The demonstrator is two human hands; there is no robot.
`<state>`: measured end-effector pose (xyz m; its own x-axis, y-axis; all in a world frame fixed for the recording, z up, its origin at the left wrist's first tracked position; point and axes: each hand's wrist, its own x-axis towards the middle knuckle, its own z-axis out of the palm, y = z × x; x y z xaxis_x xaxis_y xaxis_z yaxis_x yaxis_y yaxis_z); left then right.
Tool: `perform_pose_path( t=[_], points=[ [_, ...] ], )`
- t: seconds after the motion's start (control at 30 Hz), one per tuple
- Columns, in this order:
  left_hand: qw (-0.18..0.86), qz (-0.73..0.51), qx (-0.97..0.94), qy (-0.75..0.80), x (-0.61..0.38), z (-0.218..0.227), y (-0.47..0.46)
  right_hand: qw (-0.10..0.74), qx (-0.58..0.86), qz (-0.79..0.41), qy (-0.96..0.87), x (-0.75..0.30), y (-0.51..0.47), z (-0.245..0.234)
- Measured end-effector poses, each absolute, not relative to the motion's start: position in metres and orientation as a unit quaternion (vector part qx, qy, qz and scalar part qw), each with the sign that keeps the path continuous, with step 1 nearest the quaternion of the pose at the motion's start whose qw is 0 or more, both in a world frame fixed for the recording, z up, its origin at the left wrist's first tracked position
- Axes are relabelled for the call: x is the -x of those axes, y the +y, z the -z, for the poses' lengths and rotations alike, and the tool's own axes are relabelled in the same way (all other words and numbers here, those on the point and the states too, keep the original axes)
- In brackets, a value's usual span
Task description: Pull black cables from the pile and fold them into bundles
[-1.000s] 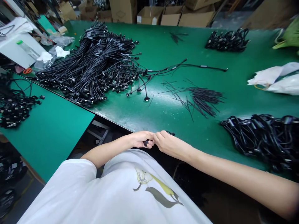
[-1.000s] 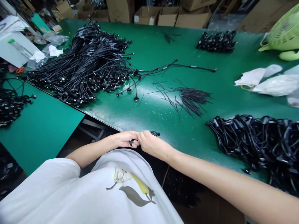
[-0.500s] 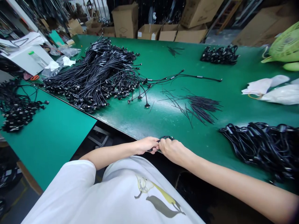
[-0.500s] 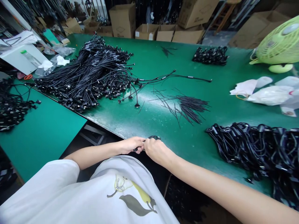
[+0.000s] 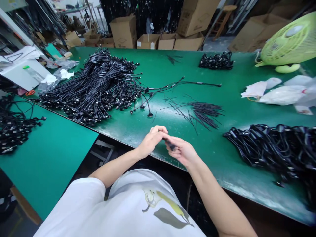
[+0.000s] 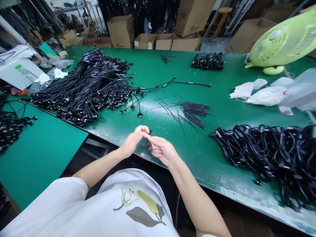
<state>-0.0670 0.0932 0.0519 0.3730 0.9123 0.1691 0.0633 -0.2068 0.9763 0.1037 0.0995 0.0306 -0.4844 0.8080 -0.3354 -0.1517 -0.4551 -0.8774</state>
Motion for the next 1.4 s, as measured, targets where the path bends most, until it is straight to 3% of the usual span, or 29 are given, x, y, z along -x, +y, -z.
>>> perform_pose_path(
  t=[0.1,0.2,0.27,0.4,0.53,0.6,0.7,0.77,0.87,1.03,1.1,1.27,1.4],
  points=[
    [0.499,-0.351,-0.706,0.359,0.067,-0.053,0.085,0.357,0.473,-0.608,-0.527,-0.113,0.099,-0.030],
    [0.591,-0.319,-0.641,0.371,0.060,-0.036,0.083,0.358,0.518,-0.318,-0.709,-0.114,0.090,-0.043],
    [0.672,-0.331,-0.527,0.401,0.058,-0.026,0.087,0.321,0.485,-0.245,-0.775,-0.109,0.079,-0.052],
    [0.740,-0.336,-0.399,0.424,0.067,-0.037,0.095,0.233,0.346,-0.396,-0.818,-0.098,0.068,-0.053],
    [0.682,-0.266,-0.578,0.361,0.076,-0.055,0.087,0.208,0.358,-0.553,-0.723,-0.111,0.083,-0.034],
    [0.607,-0.241,-0.671,0.350,0.073,-0.049,0.079,0.231,0.426,-0.530,-0.696,-0.121,0.090,-0.027],
    [0.503,-0.338,-0.676,0.419,0.059,-0.025,0.070,0.271,0.492,-0.470,-0.681,-0.126,0.091,-0.025],
    [0.500,-0.392,-0.626,0.452,0.051,-0.011,0.070,0.312,0.505,-0.436,-0.676,-0.123,0.085,-0.030],
    [0.565,-0.362,-0.618,0.408,0.048,-0.005,0.073,0.387,0.492,-0.446,-0.639,-0.120,0.077,-0.036],
    [0.558,-0.402,-0.640,0.342,0.046,-0.020,0.071,0.367,0.341,-0.783,-0.369,-0.113,0.074,-0.028],
    [0.588,-0.409,-0.616,0.329,0.044,-0.024,0.068,0.338,0.282,-0.847,-0.299,-0.109,0.070,-0.020],
    [0.771,-0.432,-0.332,0.329,0.042,-0.021,0.076,0.268,0.356,-0.812,-0.377,-0.118,0.057,-0.008],
    [0.803,-0.462,-0.146,0.348,0.041,-0.014,0.090,0.364,0.485,-0.665,-0.437,-0.129,0.057,-0.005]
  ],
)
